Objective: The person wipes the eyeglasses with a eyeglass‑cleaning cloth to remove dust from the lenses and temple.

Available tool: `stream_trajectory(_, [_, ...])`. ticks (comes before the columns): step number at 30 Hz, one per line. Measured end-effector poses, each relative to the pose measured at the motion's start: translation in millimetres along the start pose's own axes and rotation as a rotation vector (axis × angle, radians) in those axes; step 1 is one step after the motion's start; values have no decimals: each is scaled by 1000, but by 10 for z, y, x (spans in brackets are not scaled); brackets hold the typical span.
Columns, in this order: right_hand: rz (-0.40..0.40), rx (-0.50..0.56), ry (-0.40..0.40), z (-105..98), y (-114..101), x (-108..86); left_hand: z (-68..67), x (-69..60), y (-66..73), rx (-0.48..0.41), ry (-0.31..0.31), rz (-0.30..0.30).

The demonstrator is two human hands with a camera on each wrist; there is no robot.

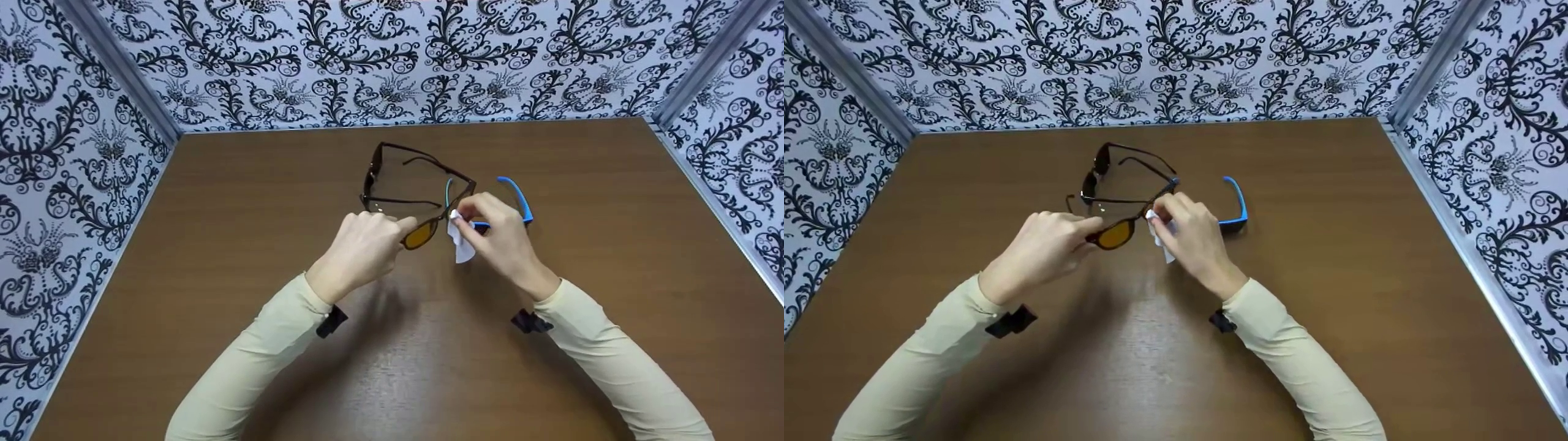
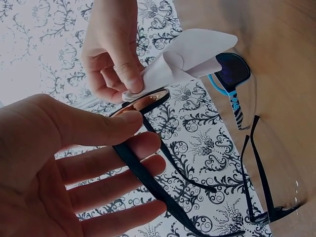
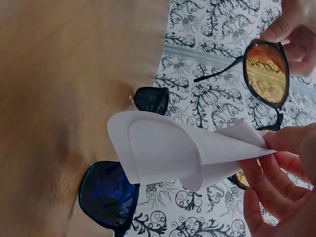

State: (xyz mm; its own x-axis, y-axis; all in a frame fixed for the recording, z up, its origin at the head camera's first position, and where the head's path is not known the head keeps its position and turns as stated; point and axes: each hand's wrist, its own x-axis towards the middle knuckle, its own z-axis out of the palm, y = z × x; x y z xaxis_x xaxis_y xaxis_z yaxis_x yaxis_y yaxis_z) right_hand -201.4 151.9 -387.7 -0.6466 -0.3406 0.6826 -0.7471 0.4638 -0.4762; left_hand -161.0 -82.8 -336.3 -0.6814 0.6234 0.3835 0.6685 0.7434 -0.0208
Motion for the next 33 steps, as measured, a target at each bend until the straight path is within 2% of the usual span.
stream_trajectory(4, [31, -23, 17, -11, 37, -3, -5, 1, -1, -3, 5, 3])
stream_trajectory(10, [144, -28, 107, -99, 113, 44, -6, -10, 4, -29, 11, 9])
stream_trajectory(13, [168, -36, 137, -133, 111, 66, -6, -13, 12, -34, 8, 13])
stream_trajectory(17, [121, -45, 129, -126, 66, 74, -4, -10, 22, -27, 7, 15])
stream_trajectory(23, [18, 9, 54, -49, -18, 33, 3, 0, 24, -21, 25, 8])
stream_trajectory(27, [12, 57, 17, -14, -28, -7, 11, -4, 12, -31, 36, -4])
stream_trajectory(33, [12, 28, 11, -23, -12, -66, 6, 8, -27, -115, 62, -50])
